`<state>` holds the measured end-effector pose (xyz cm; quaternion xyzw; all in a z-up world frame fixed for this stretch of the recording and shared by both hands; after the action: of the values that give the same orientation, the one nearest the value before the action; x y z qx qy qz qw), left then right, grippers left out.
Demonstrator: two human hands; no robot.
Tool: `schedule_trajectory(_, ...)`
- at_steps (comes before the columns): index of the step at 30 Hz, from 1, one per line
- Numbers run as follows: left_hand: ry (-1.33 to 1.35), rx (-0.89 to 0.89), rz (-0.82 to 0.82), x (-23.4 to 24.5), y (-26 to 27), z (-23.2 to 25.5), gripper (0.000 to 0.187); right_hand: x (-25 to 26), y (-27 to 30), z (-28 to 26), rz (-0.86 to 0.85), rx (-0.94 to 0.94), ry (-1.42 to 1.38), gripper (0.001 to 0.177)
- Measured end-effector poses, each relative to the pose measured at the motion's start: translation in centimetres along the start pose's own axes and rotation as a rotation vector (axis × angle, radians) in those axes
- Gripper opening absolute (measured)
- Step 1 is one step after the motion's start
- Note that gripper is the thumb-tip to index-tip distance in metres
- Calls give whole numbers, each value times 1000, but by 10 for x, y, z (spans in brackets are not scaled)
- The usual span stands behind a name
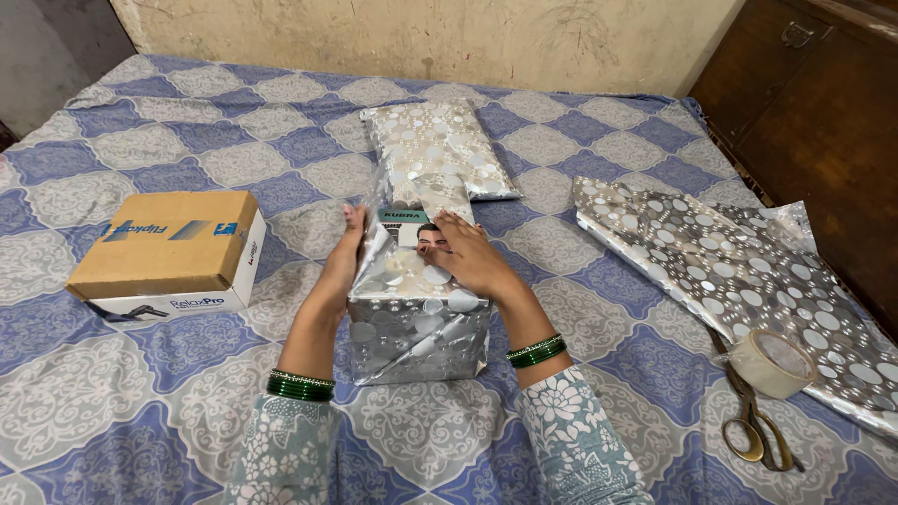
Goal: The person wraps a small box with silver polka-dotted wrapping paper on a bed. They fold the paper around the box, smooth the edges, and secure the folds with clear tape. Scissors and tape are used to cut and seal the wrapping.
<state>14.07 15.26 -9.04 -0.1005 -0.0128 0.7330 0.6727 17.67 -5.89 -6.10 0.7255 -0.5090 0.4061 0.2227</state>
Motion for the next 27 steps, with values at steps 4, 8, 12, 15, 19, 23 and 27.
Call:
schedule_trajectory(4,-503,-58,-147,-7,4,17,81,0,0,1,-9,-43,38,85)
schedule_trajectory(8,-1553,-616,-622,-32,12,26,54,-1,3,-1,9,-20,31,83)
schedule_trajectory(12,-1278,-328,-542,-34,10,23,66,1,7,-4,11,-29,32,81)
schedule_trajectory(15,-1325,-375,-596,-42,17,33,64,4,12,-7,1,-40,34,78)
schedule_trajectory(19,-1328,-351,-621,-46,26,45,64,9,19,-16,0,-9,21,75)
schedule_trajectory(23,-1280,-350,-660,-49,27,54,61,12,22,-26,-45,-1,69,67)
schedule_trajectory(27,-1258,-354,-653,-48,26,59,52,12,23,-35,-80,-6,228,55)
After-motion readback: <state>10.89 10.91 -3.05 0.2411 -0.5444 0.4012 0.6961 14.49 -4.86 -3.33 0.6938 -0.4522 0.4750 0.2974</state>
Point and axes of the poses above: each hand's wrist, its own y-axis away from the middle knuckle, its own x-axis out of the back of the hand, z = x × y, the point moved 5 cm from there along -y, towards the middle knuckle, and after that the axes turned 13 degrees about -x, right-handed, at the moved point
